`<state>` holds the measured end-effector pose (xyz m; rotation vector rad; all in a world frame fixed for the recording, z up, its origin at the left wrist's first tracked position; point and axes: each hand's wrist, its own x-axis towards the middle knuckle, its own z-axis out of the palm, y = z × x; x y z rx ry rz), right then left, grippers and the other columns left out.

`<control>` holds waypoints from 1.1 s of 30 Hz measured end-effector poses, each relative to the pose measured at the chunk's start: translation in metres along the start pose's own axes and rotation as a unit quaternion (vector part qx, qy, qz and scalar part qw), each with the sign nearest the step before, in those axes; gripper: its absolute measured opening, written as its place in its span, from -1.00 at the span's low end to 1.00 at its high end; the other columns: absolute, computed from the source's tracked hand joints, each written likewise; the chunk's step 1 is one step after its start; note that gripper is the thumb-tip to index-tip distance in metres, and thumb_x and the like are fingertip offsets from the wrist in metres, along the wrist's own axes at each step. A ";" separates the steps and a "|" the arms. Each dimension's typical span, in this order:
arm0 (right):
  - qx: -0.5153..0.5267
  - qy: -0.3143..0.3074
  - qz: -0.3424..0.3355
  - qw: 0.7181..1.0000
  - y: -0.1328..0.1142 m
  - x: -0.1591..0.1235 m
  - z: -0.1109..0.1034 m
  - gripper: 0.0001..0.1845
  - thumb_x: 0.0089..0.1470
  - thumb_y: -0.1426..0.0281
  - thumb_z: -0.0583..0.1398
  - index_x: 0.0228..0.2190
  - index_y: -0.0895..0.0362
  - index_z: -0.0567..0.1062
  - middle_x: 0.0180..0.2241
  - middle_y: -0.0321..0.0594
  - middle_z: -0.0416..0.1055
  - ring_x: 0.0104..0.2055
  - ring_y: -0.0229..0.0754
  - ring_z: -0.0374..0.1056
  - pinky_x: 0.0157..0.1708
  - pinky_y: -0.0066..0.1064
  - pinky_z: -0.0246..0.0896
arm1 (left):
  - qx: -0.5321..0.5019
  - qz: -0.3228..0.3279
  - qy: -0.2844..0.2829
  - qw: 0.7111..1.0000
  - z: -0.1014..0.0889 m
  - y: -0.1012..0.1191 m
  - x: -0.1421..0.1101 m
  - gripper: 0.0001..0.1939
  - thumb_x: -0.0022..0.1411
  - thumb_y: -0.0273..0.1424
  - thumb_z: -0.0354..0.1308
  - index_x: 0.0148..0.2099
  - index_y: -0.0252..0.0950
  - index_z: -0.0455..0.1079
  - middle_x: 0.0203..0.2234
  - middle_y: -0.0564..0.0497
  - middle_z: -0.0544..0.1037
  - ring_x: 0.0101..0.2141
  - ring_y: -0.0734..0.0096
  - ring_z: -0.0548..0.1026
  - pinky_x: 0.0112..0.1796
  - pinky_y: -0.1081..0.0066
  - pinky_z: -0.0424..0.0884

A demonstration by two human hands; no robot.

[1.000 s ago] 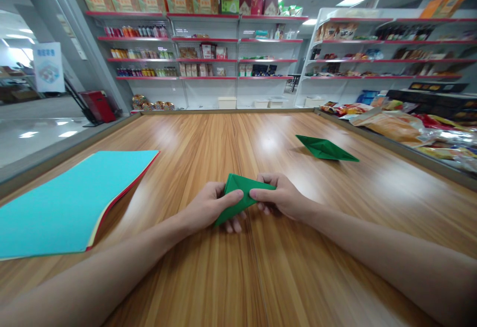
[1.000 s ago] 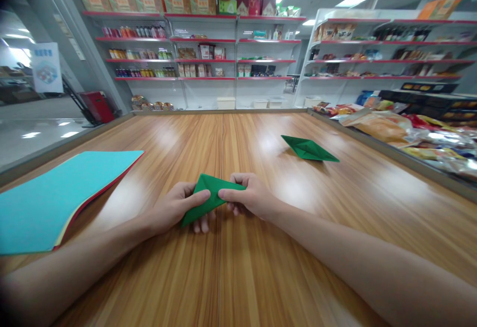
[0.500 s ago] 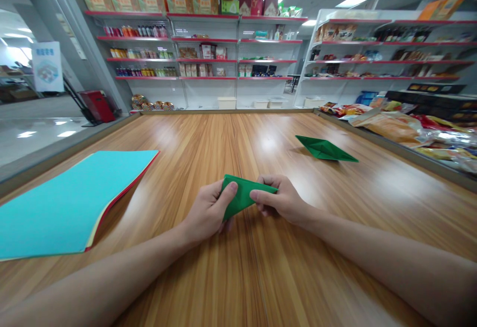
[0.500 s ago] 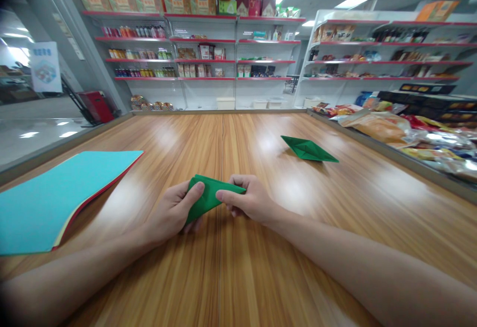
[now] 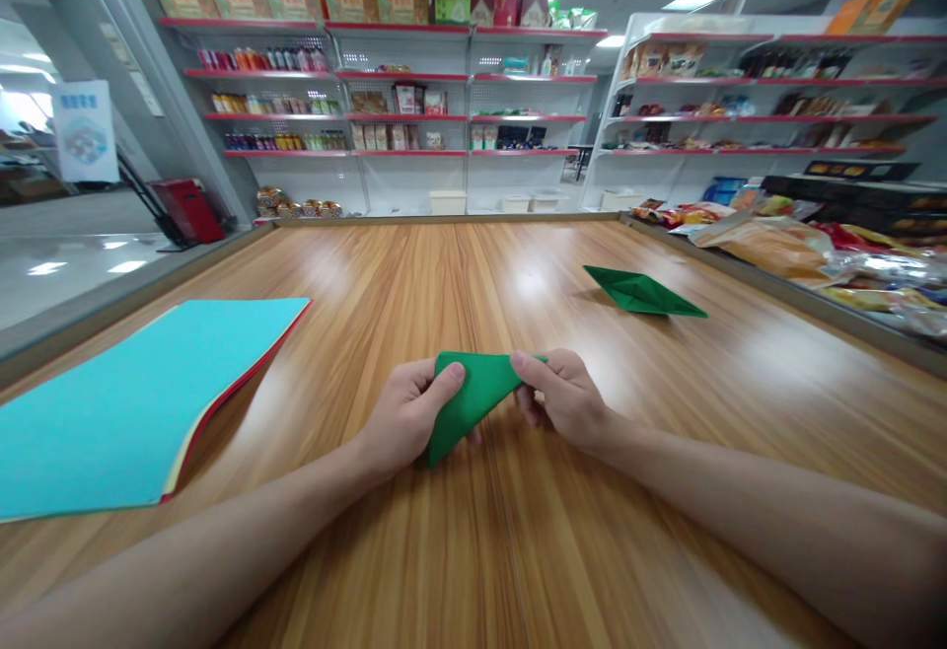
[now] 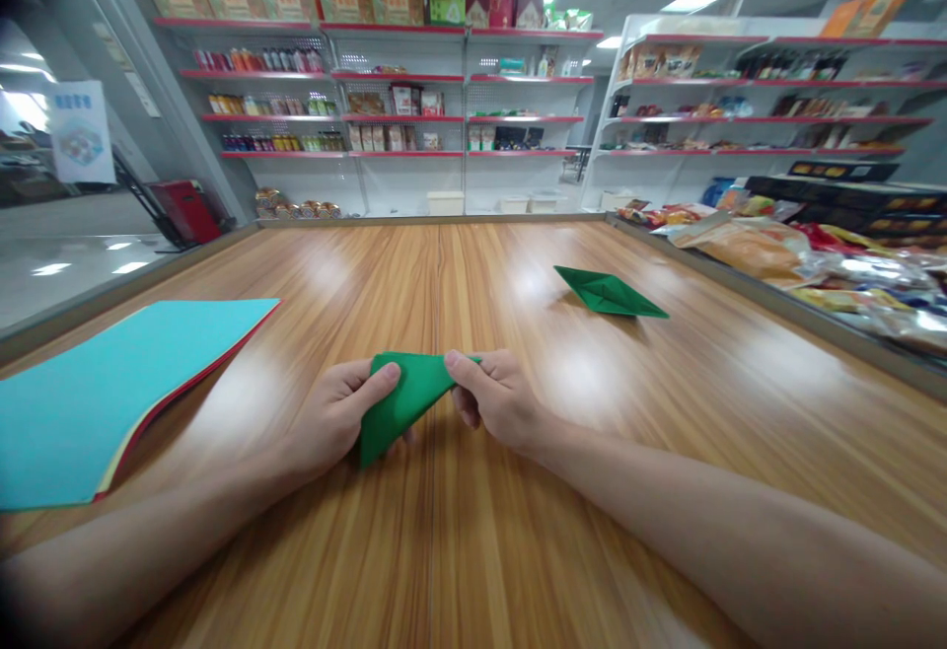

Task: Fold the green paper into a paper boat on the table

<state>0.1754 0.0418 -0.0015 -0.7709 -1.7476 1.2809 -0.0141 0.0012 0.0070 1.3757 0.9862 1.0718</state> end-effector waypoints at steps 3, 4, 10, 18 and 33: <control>0.050 0.005 0.021 0.999 0.004 0.002 -0.002 -0.38 0.13 0.09 0.10 -0.81 0.17 0.21 -0.84 -0.34 0.10 -0.80 -0.42 0.03 -0.79 -0.55 -0.18 | -0.002 0.020 -0.013 1.000 -0.006 -0.004 0.003 -0.53 0.09 -0.07 0.19 -0.55 -0.40 0.29 -0.70 0.05 0.36 -0.67 0.58 0.30 -0.65 0.59 0.21; 0.069 0.000 0.035 0.997 0.005 0.002 -0.003 -0.39 0.10 0.09 0.12 -0.81 0.16 0.18 -0.86 -0.37 0.07 -0.81 -0.41 0.01 -0.80 -0.54 -0.19 | -0.004 0.011 -0.028 1.000 -0.008 -0.005 0.003 -0.53 0.08 -0.07 0.20 -0.57 -0.39 0.28 -0.72 0.07 0.33 -0.69 0.60 0.27 -0.67 0.60 0.19; 0.106 -0.042 0.077 0.991 0.008 0.005 -0.004 -0.38 0.06 0.04 0.14 -0.81 0.13 0.12 -0.86 -0.41 0.01 -0.82 -0.40 -0.03 -0.81 -0.53 -0.09 | 0.000 -0.065 -0.144 0.987 -0.016 -0.007 0.003 -0.53 0.14 -0.03 0.13 -0.44 -0.41 0.35 -0.77 0.08 0.34 -0.82 0.58 0.24 -0.82 0.62 0.09; -0.089 -0.138 0.032 0.986 0.008 -0.002 0.001 -0.31 0.18 -0.06 -0.04 -0.67 0.25 0.35 -0.72 -0.25 0.22 -0.67 -0.36 0.15 -0.70 -0.53 -0.04 | -0.059 -0.016 -0.165 0.984 -0.013 -0.007 0.001 -0.63 0.23 -0.16 0.13 -0.33 -0.44 0.34 -0.62 -0.07 0.51 -0.69 0.42 0.48 -0.68 0.55 0.40; -0.089 -0.196 0.020 0.976 0.001 0.000 0.001 -0.29 0.19 -0.05 -0.05 -0.62 0.29 0.43 -0.66 -0.22 0.30 -0.62 -0.37 0.14 -0.64 -0.53 0.01 | -0.079 -0.023 -0.213 0.974 -0.015 -0.007 0.000 -0.65 0.29 -0.22 0.09 -0.17 -0.49 0.35 -0.47 -0.21 0.59 -0.50 0.31 0.59 -0.50 0.49 0.52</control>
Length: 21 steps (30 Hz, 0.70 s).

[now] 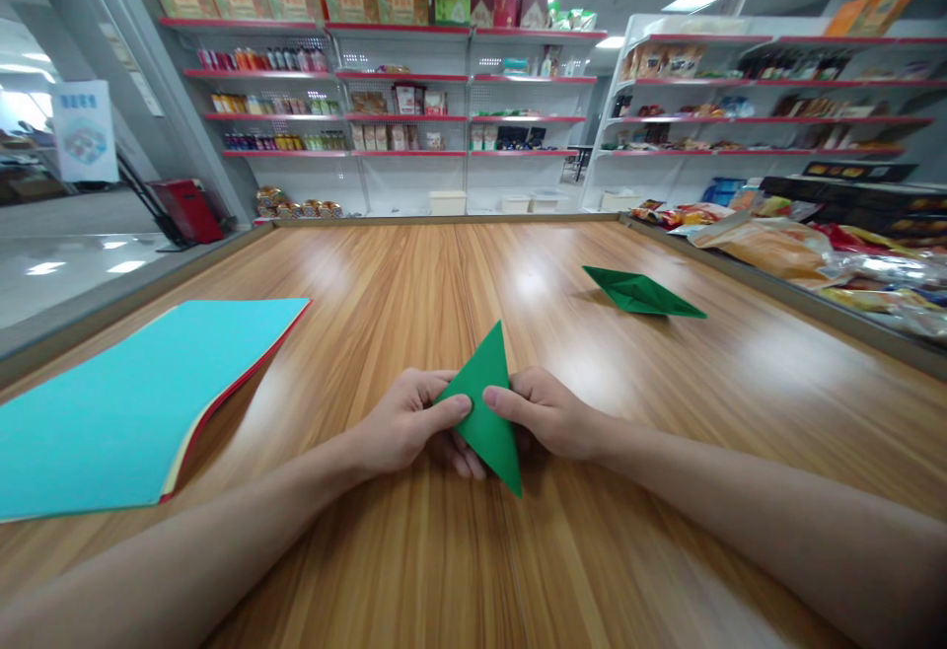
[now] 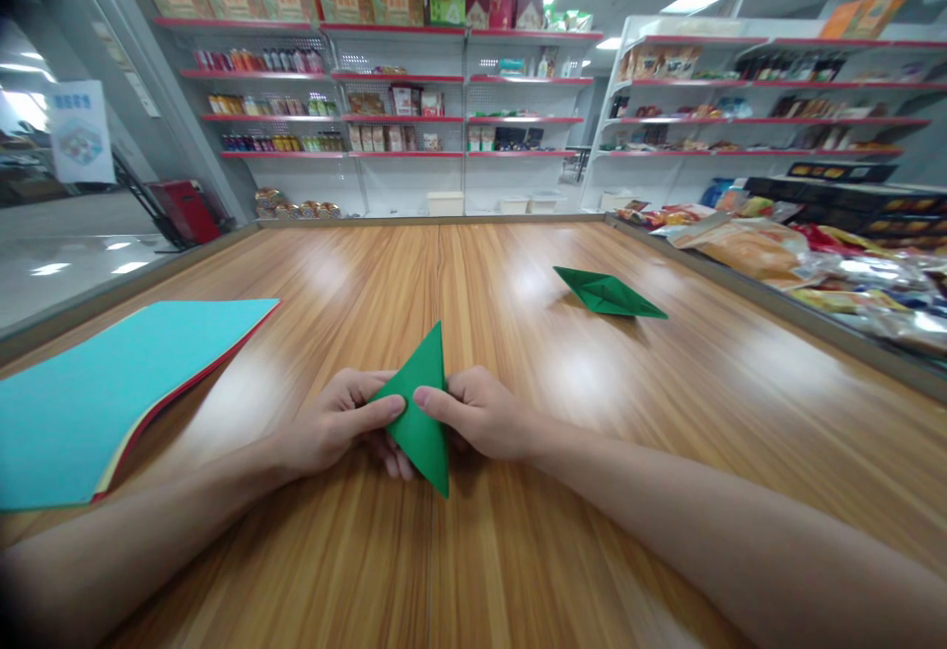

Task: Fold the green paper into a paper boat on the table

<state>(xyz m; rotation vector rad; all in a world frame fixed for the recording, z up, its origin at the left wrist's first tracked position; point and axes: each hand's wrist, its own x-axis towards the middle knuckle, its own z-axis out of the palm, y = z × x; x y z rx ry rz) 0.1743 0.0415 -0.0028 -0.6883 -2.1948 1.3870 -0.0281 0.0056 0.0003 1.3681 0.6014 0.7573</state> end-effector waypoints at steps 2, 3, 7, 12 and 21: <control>0.007 -0.002 0.003 1.000 0.000 0.000 0.000 -0.29 0.20 -0.04 -0.05 -0.61 0.28 0.43 -0.66 -0.22 0.30 -0.62 -0.36 0.16 -0.64 -0.53 0.03 | -0.002 0.004 -0.005 1.000 0.001 0.000 0.000 -0.65 0.30 -0.22 0.08 -0.15 -0.49 0.35 -0.46 -0.23 0.59 -0.48 0.30 0.59 -0.49 0.48 0.53; 0.015 -0.006 0.001 1.000 0.000 -0.001 0.000 -0.30 0.20 -0.04 -0.06 -0.60 0.28 0.44 -0.65 -0.21 0.32 -0.61 -0.35 0.18 -0.62 -0.52 0.06 | -0.003 0.008 -0.006 1.000 0.001 0.000 0.000 -0.65 0.30 -0.22 0.07 -0.15 -0.49 0.35 -0.46 -0.23 0.59 -0.48 0.30 0.60 -0.49 0.48 0.53; 0.055 -0.022 -0.009 0.998 0.001 0.001 -0.001 -0.31 0.23 0.00 -0.08 -0.55 0.29 0.47 -0.59 -0.16 0.39 -0.55 -0.31 0.26 -0.54 -0.50 0.17 | -0.005 0.022 0.003 1.000 0.004 0.001 0.001 -0.67 0.31 -0.24 0.08 -0.16 -0.49 0.35 -0.45 -0.23 0.59 -0.48 0.32 0.59 -0.47 0.49 0.53; 0.076 -0.078 -0.052 0.993 -0.001 0.002 0.000 -0.38 0.26 0.07 -0.06 -0.48 0.30 0.48 -0.47 -0.10 0.45 -0.44 -0.28 0.33 -0.43 -0.48 0.23 | -0.026 0.035 0.025 0.999 0.005 0.001 0.002 -0.67 0.28 -0.22 0.12 -0.19 -0.46 0.33 -0.49 -0.19 0.59 -0.49 0.35 0.58 -0.45 0.48 0.53; 0.056 -0.054 -0.008 0.997 -0.001 0.000 -0.002 -0.34 0.22 0.00 -0.05 -0.56 0.28 0.43 -0.66 -0.27 0.26 -0.66 -0.39 0.09 -0.68 -0.55 -0.04 | -0.058 0.033 0.038 0.997 0.003 -0.003 0.004 -0.65 0.22 -0.18 0.17 -0.28 -0.44 0.35 -0.49 -0.18 0.59 -0.49 0.32 0.58 -0.45 0.45 0.52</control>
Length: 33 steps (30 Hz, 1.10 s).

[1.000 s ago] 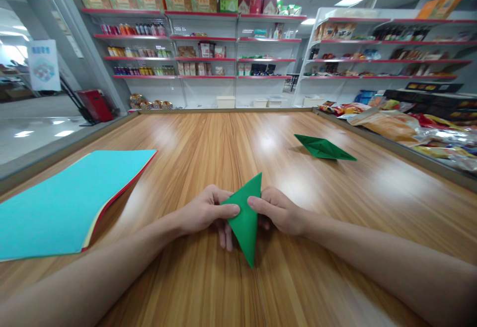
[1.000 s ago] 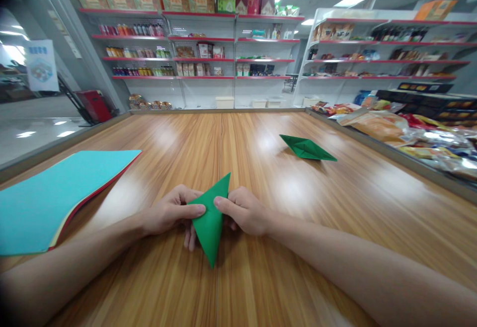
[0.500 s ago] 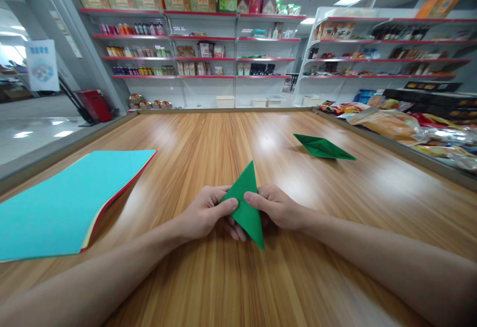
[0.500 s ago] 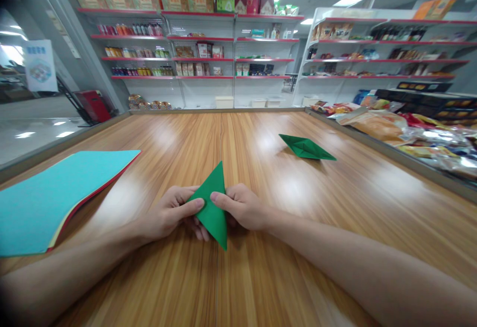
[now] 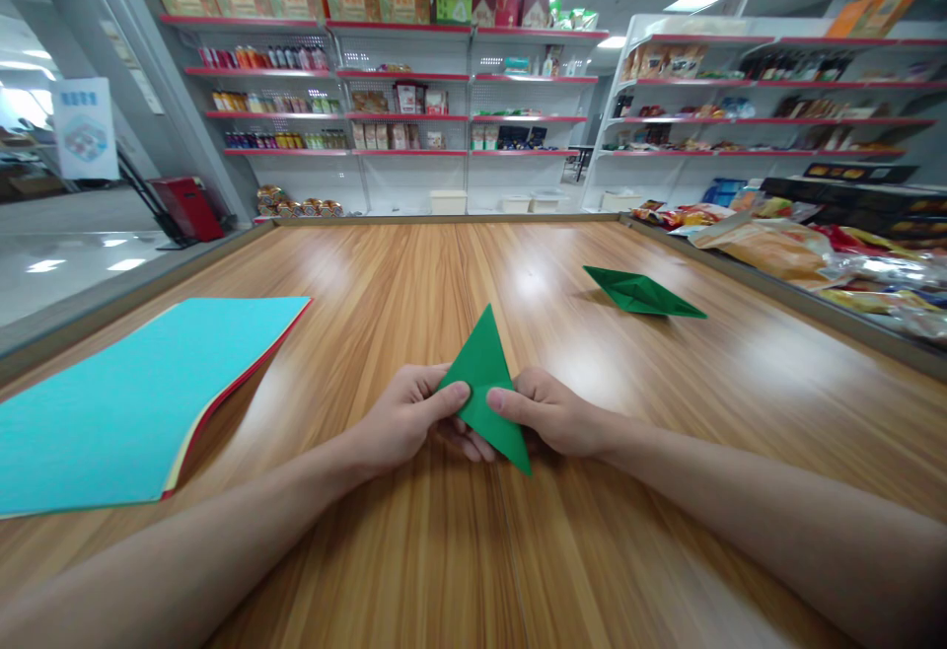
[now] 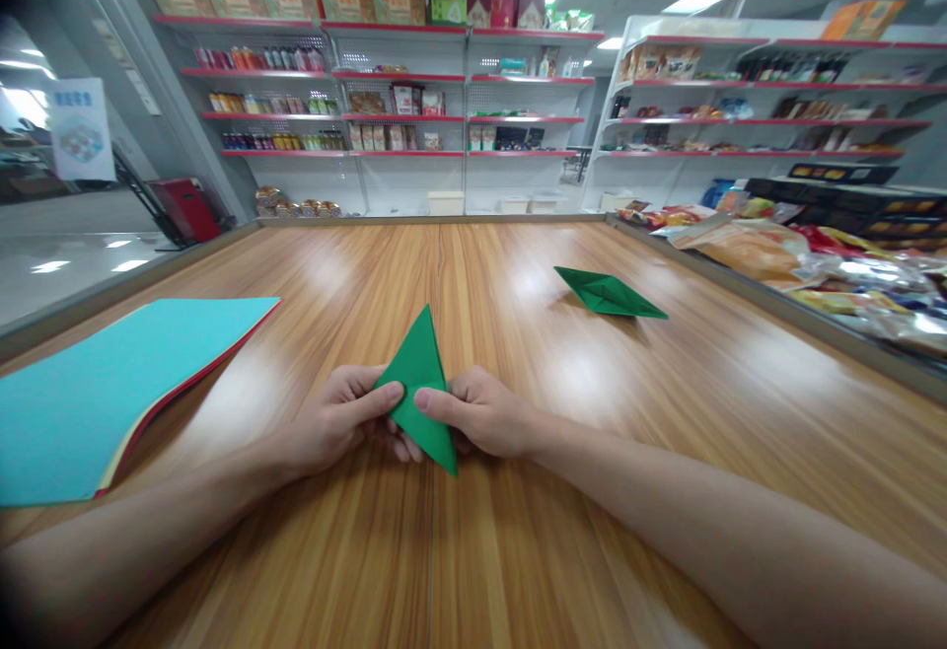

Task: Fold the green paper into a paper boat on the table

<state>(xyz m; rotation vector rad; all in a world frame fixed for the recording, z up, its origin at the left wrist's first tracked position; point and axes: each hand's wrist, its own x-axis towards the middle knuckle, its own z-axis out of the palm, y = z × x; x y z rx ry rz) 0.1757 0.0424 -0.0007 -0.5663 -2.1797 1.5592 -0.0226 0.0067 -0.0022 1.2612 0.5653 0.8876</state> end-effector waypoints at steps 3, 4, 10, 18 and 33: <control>-0.031 -0.012 -0.020 0.999 -0.003 -0.002 0.000 -0.33 0.23 0.00 -0.08 -0.55 0.28 0.43 -0.62 -0.25 0.27 -0.61 -0.38 0.12 -0.63 -0.54 0.00 | 0.009 -0.004 0.002 1.000 -0.006 0.000 0.000 -0.63 0.21 -0.16 0.16 -0.37 -0.43 0.36 -0.52 -0.16 0.58 -0.52 0.37 0.56 -0.47 0.48 0.49; -0.041 -0.014 -0.026 0.999 -0.004 -0.003 0.000 -0.33 0.23 0.00 -0.08 -0.57 0.28 0.42 -0.63 -0.25 0.26 -0.61 -0.38 0.12 -0.63 -0.54 0.00 | 0.025 -0.018 -0.008 1.000 -0.008 0.001 0.000 -0.61 0.21 -0.15 0.17 -0.40 -0.43 0.37 -0.53 -0.16 0.58 -0.52 0.37 0.56 -0.49 0.49 0.48; -0.036 -0.011 0.014 0.999 -0.001 -0.006 -0.003 -0.35 0.22 0.01 -0.04 -0.47 0.31 0.50 -0.69 -0.32 0.20 -0.65 -0.39 0.07 -0.66 -0.54 -0.06 | 0.124 -0.069 -0.073 0.987 -0.011 0.003 -0.003 -0.51 0.28 -0.09 0.03 -0.41 -0.45 0.41 -0.71 -0.06 0.47 -0.72 0.52 0.39 -0.67 0.59 0.26; -0.029 -0.025 0.047 0.998 -0.003 -0.003 -0.006 -0.31 0.17 -0.06 -0.04 -0.72 0.20 0.26 -0.76 -0.32 0.17 -0.73 -0.41 0.06 -0.73 -0.56 -0.08 | 0.059 -0.010 -0.021 0.998 -0.009 -0.003 -0.002 -0.58 0.27 -0.14 0.07 -0.39 -0.44 0.39 -0.69 -0.05 0.47 -0.69 0.52 0.39 -0.64 0.57 0.23; -0.043 -0.092 0.022 0.995 -0.009 -0.006 -0.009 -0.28 0.26 0.06 -0.11 -0.78 0.20 0.26 -0.80 -0.30 0.18 -0.74 -0.42 0.07 -0.65 -0.56 0.06 | -0.020 0.015 0.013 1.000 -0.010 -0.005 0.001 -0.60 0.21 -0.19 0.15 -0.51 -0.42 0.30 -0.65 -0.09 0.49 -0.66 0.43 0.45 -0.63 0.52 0.30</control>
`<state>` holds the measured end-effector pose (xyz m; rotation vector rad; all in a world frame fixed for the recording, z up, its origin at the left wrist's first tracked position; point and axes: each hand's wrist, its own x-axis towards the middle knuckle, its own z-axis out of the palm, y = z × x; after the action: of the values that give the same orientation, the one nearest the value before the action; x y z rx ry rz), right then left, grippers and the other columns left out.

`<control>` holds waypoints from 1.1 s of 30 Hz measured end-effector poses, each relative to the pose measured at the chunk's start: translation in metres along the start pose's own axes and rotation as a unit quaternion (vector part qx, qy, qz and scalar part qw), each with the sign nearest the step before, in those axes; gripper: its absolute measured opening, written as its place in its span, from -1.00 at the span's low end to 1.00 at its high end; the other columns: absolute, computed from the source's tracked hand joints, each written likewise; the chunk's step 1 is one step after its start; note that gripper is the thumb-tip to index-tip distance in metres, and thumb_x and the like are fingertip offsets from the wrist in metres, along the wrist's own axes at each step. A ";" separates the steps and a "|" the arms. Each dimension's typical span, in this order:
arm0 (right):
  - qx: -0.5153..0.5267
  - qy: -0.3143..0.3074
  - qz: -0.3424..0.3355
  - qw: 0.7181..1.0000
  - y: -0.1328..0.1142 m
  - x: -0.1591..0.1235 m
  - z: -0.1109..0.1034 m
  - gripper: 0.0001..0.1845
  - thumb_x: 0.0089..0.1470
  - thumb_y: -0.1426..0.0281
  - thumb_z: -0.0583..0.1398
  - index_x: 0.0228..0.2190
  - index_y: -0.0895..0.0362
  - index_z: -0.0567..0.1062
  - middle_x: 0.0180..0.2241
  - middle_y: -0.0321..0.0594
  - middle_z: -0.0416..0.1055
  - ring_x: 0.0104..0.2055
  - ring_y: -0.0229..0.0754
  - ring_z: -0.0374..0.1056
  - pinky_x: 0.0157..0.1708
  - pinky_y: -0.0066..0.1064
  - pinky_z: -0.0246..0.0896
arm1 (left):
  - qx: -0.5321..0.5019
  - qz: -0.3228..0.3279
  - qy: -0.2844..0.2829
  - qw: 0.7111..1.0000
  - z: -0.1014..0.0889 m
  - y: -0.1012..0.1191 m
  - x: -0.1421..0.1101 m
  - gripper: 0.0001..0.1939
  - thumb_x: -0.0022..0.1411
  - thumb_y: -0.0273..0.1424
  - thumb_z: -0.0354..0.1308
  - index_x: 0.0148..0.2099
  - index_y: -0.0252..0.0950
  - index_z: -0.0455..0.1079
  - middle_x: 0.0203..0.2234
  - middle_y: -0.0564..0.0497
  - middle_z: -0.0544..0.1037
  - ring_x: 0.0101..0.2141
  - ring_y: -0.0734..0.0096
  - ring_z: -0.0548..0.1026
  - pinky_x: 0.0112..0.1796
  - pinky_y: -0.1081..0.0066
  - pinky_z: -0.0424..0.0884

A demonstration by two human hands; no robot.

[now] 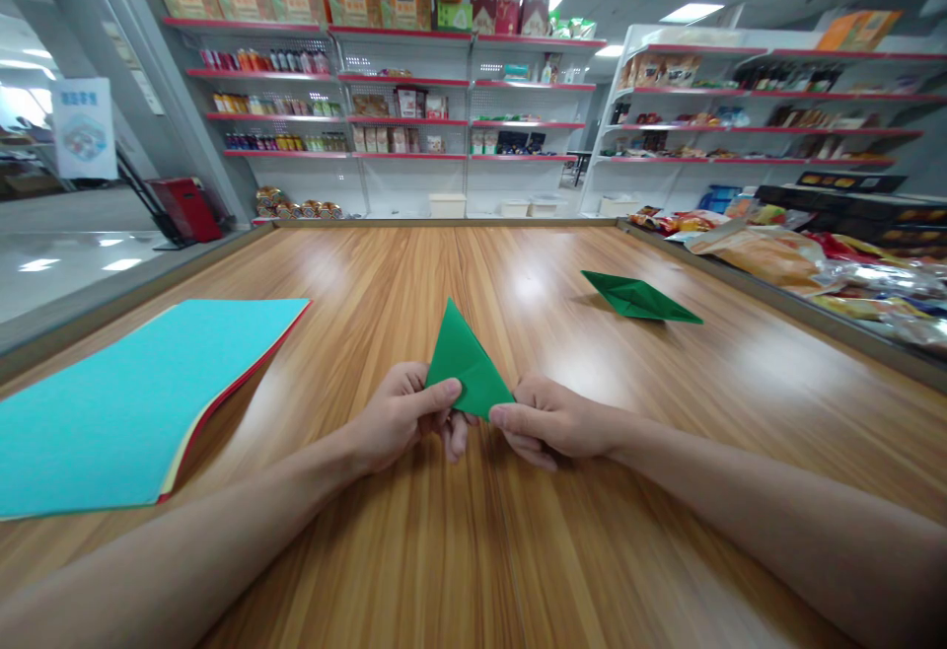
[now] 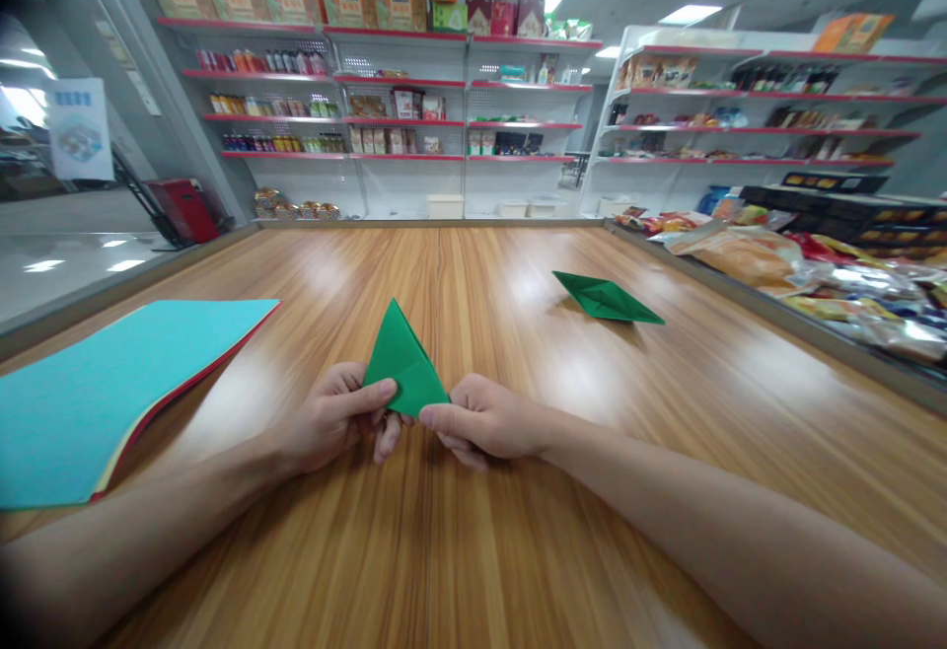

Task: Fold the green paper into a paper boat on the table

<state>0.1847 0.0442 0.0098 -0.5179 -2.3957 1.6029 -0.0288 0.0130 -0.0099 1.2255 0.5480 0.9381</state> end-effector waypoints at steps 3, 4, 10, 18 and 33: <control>0.003 0.009 0.023 1.000 0.003 -0.001 0.001 -0.33 0.20 0.02 -0.01 -0.74 0.22 0.29 -0.78 -0.31 0.19 -0.73 -0.42 0.08 -0.69 -0.57 0.01 | 0.042 -0.005 -0.003 0.999 0.003 0.004 -0.003 -0.56 0.18 -0.13 0.16 -0.54 -0.37 0.24 -0.70 -0.04 0.44 -0.68 0.43 0.43 -0.67 0.54 0.24; 0.008 0.014 0.030 0.999 0.004 -0.001 0.002 -0.37 0.16 0.01 0.05 -0.70 0.23 0.33 -0.76 -0.32 0.20 -0.73 -0.42 0.08 -0.72 -0.58 -0.03 | 0.074 -0.017 -0.027 0.997 0.005 0.006 -0.005 -0.54 0.19 -0.10 0.14 -0.55 -0.36 0.23 -0.71 -0.02 0.42 -0.70 0.45 0.41 -0.68 0.55 0.21; 0.060 0.052 0.008 0.997 0.003 0.000 0.006 -0.46 0.14 0.02 0.09 -0.52 0.27 0.41 -0.69 -0.34 0.22 -0.68 -0.42 0.13 -0.74 -0.62 0.01 | 0.233 -0.077 -0.141 0.959 0.015 0.012 -0.009 -0.40 0.24 0.06 -0.05 -0.55 -0.38 0.31 -0.74 0.00 0.35 -0.70 0.55 0.31 -0.66 0.57 0.16; 0.083 0.070 0.015 0.994 0.008 0.001 0.004 -0.49 0.06 0.04 0.18 -0.58 0.26 0.37 -0.72 -0.37 0.19 -0.72 -0.43 0.10 -0.78 -0.62 -0.07 | 0.214 -0.089 -0.158 0.960 0.013 0.014 -0.010 -0.39 0.29 0.06 -0.16 -0.52 -0.36 0.28 -0.72 0.03 0.31 -0.76 0.59 0.20 -0.72 0.56 0.07; 0.083 0.159 0.022 0.983 0.016 0.005 0.007 -0.26 0.13 -0.12 -0.05 -0.77 0.20 0.25 -0.83 -0.32 0.13 -0.80 -0.41 0.03 -0.81 -0.56 -0.18 | 0.223 -0.068 -0.203 0.951 0.010 0.013 -0.010 -0.43 0.34 -0.01 -0.20 -0.53 -0.34 0.20 -0.76 0.10 0.20 -0.73 0.59 0.14 -0.69 0.54 0.03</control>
<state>0.1804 0.0454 -0.0080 -0.7366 -2.0120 1.5832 -0.0299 0.0002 0.0040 1.7120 0.5191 0.4296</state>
